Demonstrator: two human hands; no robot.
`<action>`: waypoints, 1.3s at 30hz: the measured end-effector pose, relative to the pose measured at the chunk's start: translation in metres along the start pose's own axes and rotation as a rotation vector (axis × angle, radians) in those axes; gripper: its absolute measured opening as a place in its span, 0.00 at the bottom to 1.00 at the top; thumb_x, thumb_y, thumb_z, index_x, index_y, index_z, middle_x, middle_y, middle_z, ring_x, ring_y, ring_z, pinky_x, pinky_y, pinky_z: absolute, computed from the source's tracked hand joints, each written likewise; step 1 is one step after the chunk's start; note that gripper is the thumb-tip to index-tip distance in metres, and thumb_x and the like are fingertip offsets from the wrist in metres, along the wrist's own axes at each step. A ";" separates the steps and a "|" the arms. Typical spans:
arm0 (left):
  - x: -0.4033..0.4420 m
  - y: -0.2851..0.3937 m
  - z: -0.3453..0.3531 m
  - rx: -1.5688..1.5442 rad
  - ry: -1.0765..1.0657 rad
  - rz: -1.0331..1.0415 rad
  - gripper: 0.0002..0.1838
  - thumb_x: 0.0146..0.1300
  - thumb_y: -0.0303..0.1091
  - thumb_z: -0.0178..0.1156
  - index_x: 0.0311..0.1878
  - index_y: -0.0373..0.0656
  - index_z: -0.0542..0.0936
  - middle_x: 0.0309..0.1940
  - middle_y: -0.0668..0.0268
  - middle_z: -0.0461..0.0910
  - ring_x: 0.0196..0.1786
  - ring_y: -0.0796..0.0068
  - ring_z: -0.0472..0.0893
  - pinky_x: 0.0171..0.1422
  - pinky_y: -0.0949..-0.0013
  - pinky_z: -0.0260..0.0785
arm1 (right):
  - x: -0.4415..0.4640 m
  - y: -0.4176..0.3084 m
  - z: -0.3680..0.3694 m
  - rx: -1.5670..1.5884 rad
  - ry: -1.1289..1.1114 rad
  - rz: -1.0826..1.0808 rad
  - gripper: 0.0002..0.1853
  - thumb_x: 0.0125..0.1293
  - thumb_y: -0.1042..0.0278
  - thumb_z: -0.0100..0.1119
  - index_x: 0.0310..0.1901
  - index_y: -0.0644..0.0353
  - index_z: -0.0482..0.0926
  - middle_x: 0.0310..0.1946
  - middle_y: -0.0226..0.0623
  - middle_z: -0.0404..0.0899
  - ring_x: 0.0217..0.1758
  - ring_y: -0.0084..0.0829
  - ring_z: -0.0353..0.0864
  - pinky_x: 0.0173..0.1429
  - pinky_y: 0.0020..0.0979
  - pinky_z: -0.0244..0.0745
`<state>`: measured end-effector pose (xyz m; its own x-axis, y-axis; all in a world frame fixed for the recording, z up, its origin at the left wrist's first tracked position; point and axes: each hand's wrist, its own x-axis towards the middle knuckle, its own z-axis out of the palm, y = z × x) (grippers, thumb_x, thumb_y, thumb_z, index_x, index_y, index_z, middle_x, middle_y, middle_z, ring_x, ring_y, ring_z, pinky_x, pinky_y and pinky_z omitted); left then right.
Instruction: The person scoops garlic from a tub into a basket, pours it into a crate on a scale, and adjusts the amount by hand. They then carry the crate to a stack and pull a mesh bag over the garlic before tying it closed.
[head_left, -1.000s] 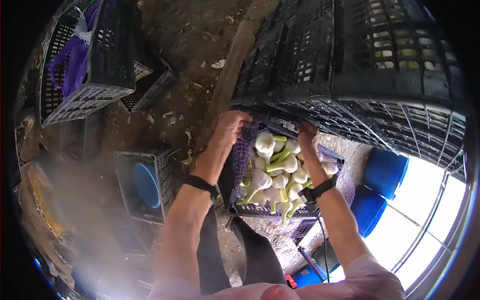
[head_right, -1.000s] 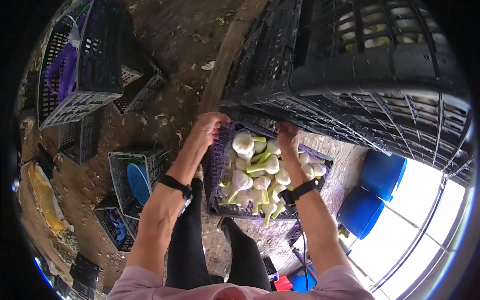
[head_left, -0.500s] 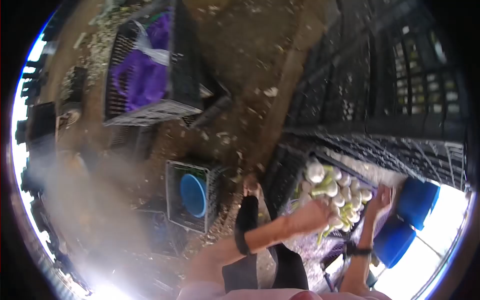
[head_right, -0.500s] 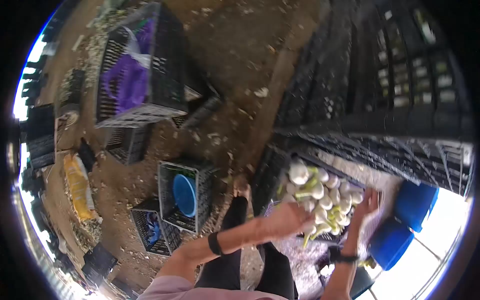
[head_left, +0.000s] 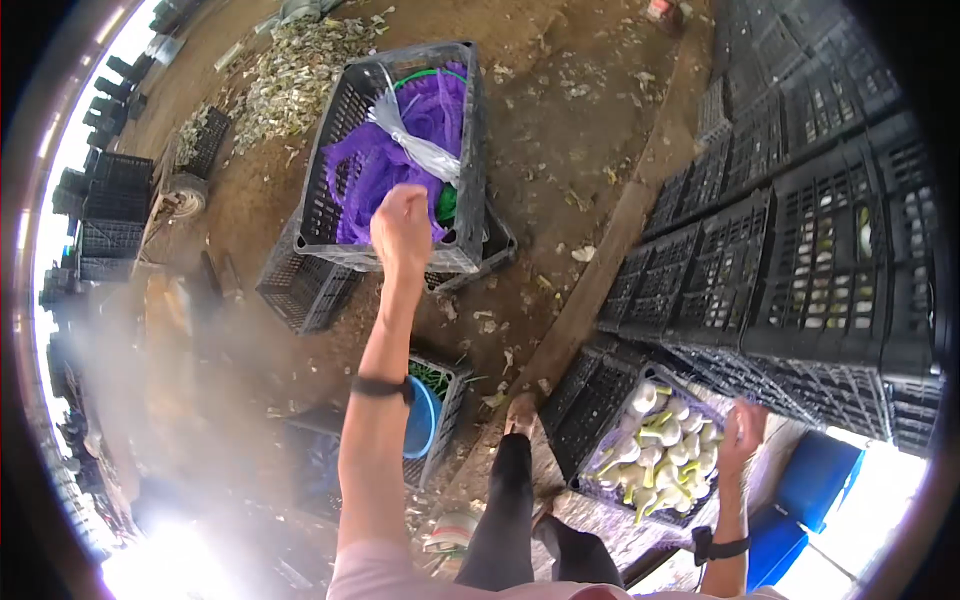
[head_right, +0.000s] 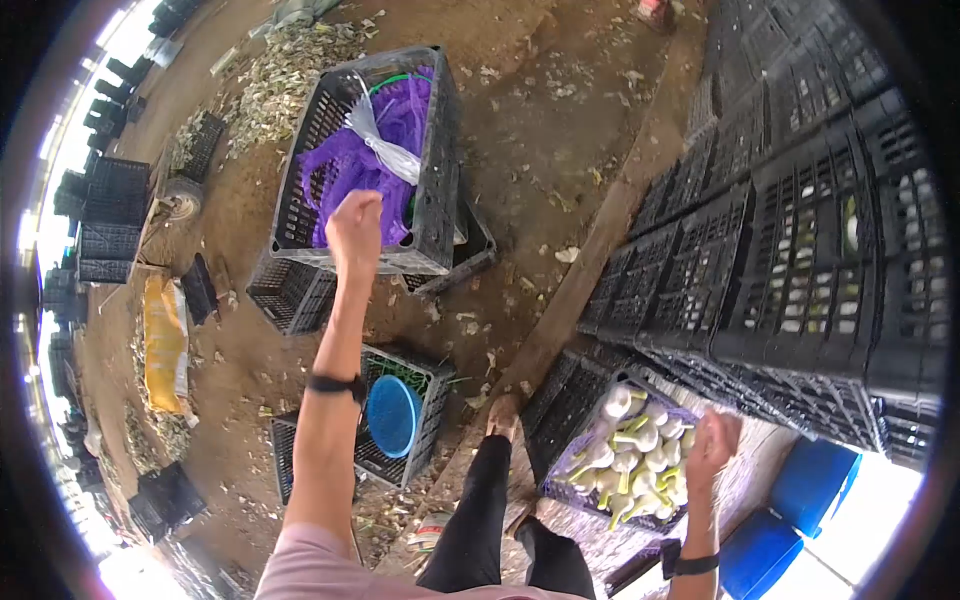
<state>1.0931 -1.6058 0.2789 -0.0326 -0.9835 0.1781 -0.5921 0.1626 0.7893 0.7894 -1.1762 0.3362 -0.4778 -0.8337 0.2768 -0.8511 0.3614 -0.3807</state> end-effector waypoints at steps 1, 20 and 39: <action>0.023 -0.015 0.013 -0.295 -0.106 -0.261 0.07 0.55 0.30 0.60 0.37 0.41 0.81 0.30 0.65 0.78 0.30 0.78 0.76 0.31 0.73 0.68 | -0.004 -0.006 0.001 0.017 -0.035 0.029 0.07 0.58 0.78 0.52 0.37 0.68 0.77 0.29 0.44 0.72 0.35 0.40 0.70 0.41 0.37 0.65; 0.063 -0.068 0.065 -0.750 -0.006 -0.867 0.05 0.55 0.26 0.58 0.28 0.33 0.77 0.20 0.61 0.78 0.18 0.71 0.76 0.19 0.73 0.68 | -0.070 -0.016 -0.039 -0.022 -0.260 0.373 0.06 0.57 0.74 0.51 0.35 0.63 0.77 0.29 0.42 0.73 0.35 0.41 0.70 0.40 0.39 0.65; -0.251 0.114 -0.051 -0.599 -0.763 -0.375 0.04 0.60 0.22 0.54 0.34 0.34 0.78 0.28 0.68 0.77 0.31 0.83 0.73 0.34 0.80 0.63 | 0.094 -0.164 0.147 1.920 -0.797 1.151 0.22 0.67 0.56 0.50 0.53 0.67 0.67 0.41 0.49 0.75 0.35 0.33 0.74 0.38 0.35 0.70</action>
<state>1.0751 -1.3368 0.3540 -0.5533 -0.7341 -0.3936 -0.1794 -0.3565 0.9169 0.9161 -1.3749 0.2950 0.1156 -0.7613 -0.6380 0.8933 0.3606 -0.2684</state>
